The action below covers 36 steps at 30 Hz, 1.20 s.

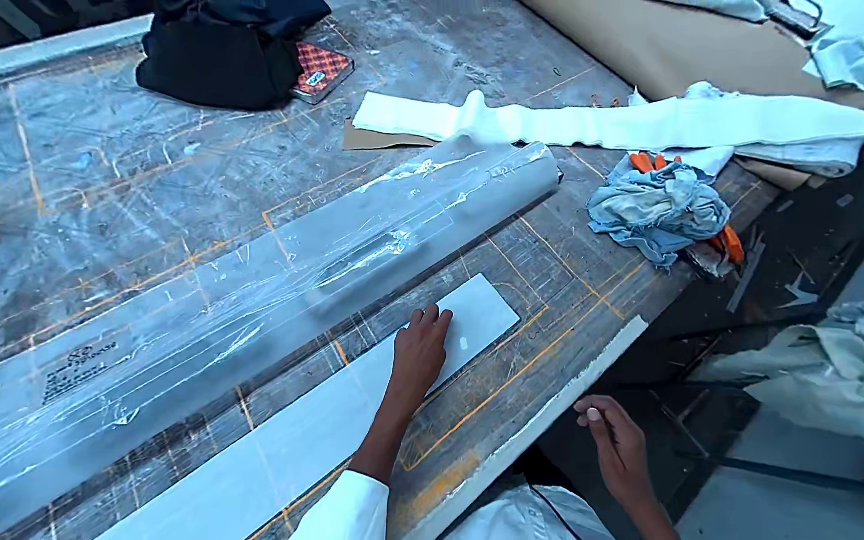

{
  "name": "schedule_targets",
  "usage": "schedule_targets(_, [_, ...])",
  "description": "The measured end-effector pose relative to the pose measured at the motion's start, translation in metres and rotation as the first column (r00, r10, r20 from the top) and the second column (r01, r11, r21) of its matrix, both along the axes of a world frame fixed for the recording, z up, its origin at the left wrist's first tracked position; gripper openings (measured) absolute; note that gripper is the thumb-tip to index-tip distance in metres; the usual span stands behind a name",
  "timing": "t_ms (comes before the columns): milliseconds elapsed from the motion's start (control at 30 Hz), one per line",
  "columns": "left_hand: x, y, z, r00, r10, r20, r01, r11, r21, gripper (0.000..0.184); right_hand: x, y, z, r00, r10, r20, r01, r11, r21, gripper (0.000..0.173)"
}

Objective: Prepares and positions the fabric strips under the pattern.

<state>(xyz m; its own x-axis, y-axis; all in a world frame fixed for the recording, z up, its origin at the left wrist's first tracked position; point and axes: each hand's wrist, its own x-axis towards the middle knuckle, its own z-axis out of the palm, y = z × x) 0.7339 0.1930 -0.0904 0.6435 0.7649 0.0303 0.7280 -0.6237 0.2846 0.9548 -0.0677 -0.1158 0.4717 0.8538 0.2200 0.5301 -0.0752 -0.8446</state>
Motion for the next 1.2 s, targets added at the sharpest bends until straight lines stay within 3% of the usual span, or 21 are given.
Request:
schedule_targets(133, [0.039,0.006,-0.001,0.992,0.103,-0.070,-0.102,0.995,0.014,0.047,0.038,0.060,0.008,0.982,0.189,0.026,-0.190,0.981,0.047,0.043])
schedule_targets(233, [0.057,0.000,-0.017,0.994,0.111,-0.007,-0.110,0.993,0.049,0.041,0.055,0.102,0.012,0.952,0.298,0.068,-0.302,0.952,0.053,0.040])
schedule_targets(333, [0.069,-0.021,-0.045,0.991,0.134,-0.026,-0.133,0.991,0.032,0.066,0.061,0.133,0.011,0.922,0.375,0.099,-0.381,0.923,0.054,0.039])
schedule_targets(400, [0.072,-0.026,-0.049,0.987,0.141,-0.076,-0.138,0.990,0.039,0.073,0.063,0.148,0.010,0.910,0.408,0.082,-0.413,0.909,0.059,0.038])
schedule_targets(633, [0.100,-0.037,-0.039,0.964,0.251,-0.088,-0.252,0.968,0.000,0.073,0.058,0.184,0.014,0.871,0.488,0.057,-0.486,0.873,-0.033,0.043])
schedule_targets(800, [0.129,-0.044,-0.036,0.972,0.235,0.005,-0.235,0.972,0.001,0.060,0.037,0.208,0.019,0.845,0.534,0.037,-0.535,0.844,0.039,0.052])
schedule_targets(867, [0.118,-0.043,-0.019,0.958,0.261,0.116,-0.249,0.963,-0.106,0.059,0.027,0.217,0.022,0.815,0.578,0.037,-0.579,0.813,0.067,0.057])
schedule_targets(933, [0.089,-0.050,0.009,0.872,0.445,0.205,-0.424,0.895,-0.138,0.060,0.014,0.225,0.025,0.760,0.647,0.060,-0.650,0.758,0.056,0.058])
schedule_targets(1000, [0.044,-0.054,0.018,0.759,0.635,0.144,-0.629,0.772,-0.089,0.066,-0.009,0.233,0.025,0.717,0.686,0.124,-0.694,0.720,0.028,0.056])
schedule_targets(1100, [-0.025,-0.052,-0.006,0.621,0.784,-0.025,-0.784,0.621,-0.011,0.073,-0.044,0.237,0.008,0.577,0.765,0.287,-0.763,0.630,-0.144,0.058])
schedule_targets(1200, [-0.043,-0.054,-0.031,0.601,0.788,-0.136,-0.798,0.602,-0.039,0.080,-0.054,0.231,-0.019,0.490,0.773,0.403,-0.720,0.620,-0.312,0.063])
